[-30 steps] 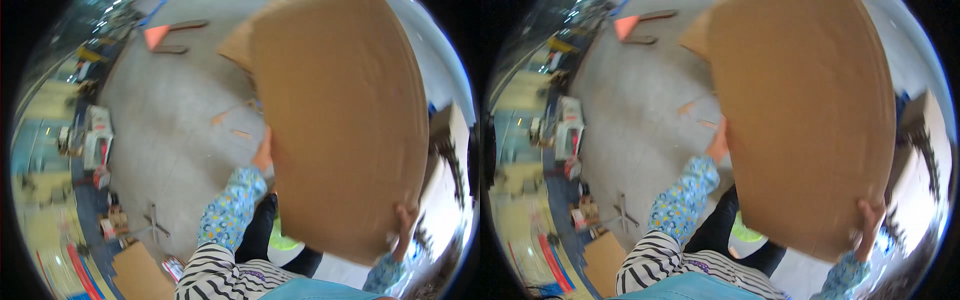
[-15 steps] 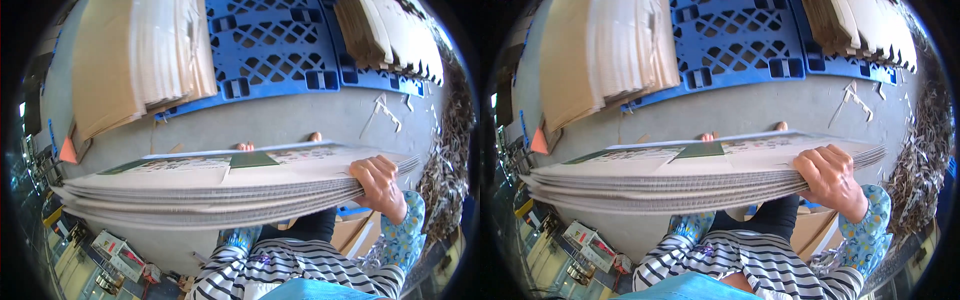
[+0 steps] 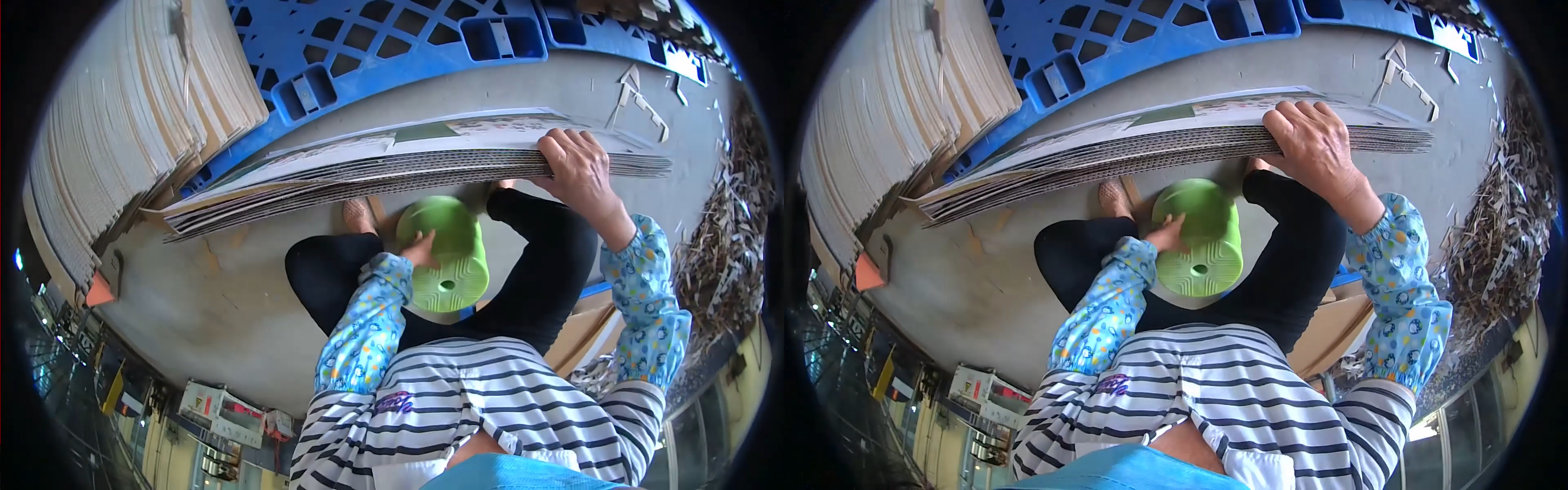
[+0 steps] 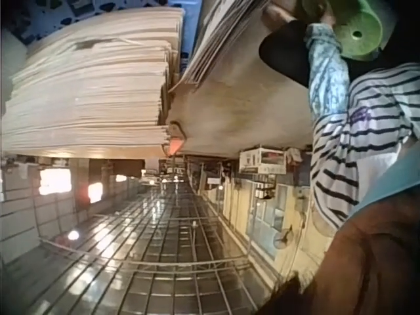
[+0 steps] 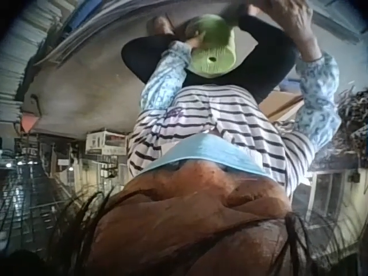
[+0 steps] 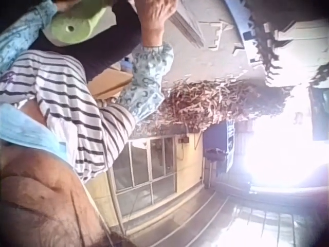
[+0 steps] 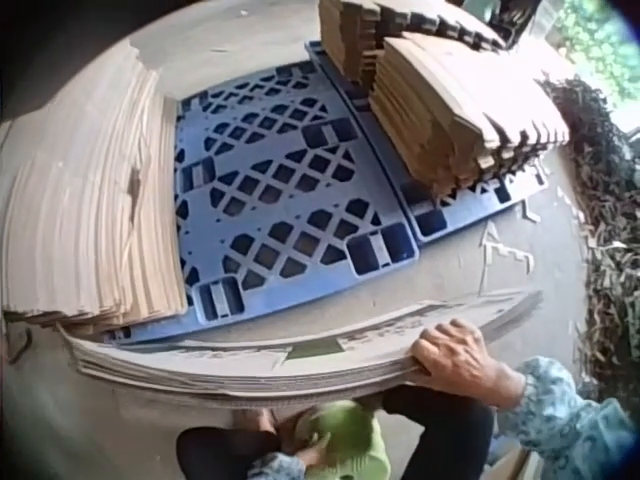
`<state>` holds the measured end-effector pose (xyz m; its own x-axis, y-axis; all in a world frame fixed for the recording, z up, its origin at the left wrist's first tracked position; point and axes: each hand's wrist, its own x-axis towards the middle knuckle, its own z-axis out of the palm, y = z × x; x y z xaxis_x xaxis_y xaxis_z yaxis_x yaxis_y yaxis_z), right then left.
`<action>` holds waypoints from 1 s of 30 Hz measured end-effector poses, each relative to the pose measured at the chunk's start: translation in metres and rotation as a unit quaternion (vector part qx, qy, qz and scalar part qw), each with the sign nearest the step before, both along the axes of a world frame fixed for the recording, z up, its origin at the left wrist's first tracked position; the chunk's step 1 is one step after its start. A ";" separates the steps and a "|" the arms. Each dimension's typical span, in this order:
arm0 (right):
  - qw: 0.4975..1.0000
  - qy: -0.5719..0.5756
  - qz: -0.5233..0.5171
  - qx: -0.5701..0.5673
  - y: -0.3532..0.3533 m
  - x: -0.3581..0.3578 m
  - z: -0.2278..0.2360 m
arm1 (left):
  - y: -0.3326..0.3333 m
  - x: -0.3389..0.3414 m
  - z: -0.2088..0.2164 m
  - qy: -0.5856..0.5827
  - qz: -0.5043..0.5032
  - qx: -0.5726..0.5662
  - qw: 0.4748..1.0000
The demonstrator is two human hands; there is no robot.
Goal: Moving a pallet of cardboard with a pallet jack, then sitting on a stool and stripping waste material from die-cut cardboard sheets.
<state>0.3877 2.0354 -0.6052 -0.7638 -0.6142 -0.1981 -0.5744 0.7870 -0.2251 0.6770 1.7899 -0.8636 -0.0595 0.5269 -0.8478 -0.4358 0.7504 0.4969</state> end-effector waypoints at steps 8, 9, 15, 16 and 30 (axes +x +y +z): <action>0.993 0.064 0.020 -0.098 -0.031 -0.010 0.009 | 0.001 0.070 -0.080 0.358 -0.064 0.187 0.913; 0.995 0.068 0.027 -0.068 -0.015 -0.004 -0.001 | 0.025 0.050 -0.073 0.204 -0.178 0.236 0.933; 0.996 0.075 0.005 -0.045 0.022 0.010 -0.010 | 0.059 -0.136 0.091 0.224 0.119 0.185 0.949; 0.994 0.092 0.009 -0.062 0.020 0.010 -0.009 | 0.047 -0.156 0.141 0.277 0.166 0.223 0.920; 0.774 0.420 -0.288 -0.377 0.110 0.052 -0.025 | -0.047 -0.222 0.261 0.740 -0.031 -0.145 0.656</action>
<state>0.4396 2.1459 -0.6305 -0.6191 0.1763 0.7653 -0.3701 0.7940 -0.4823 0.4546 1.7427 -0.6023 -0.9168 0.3965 0.0480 0.3985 0.9004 0.1742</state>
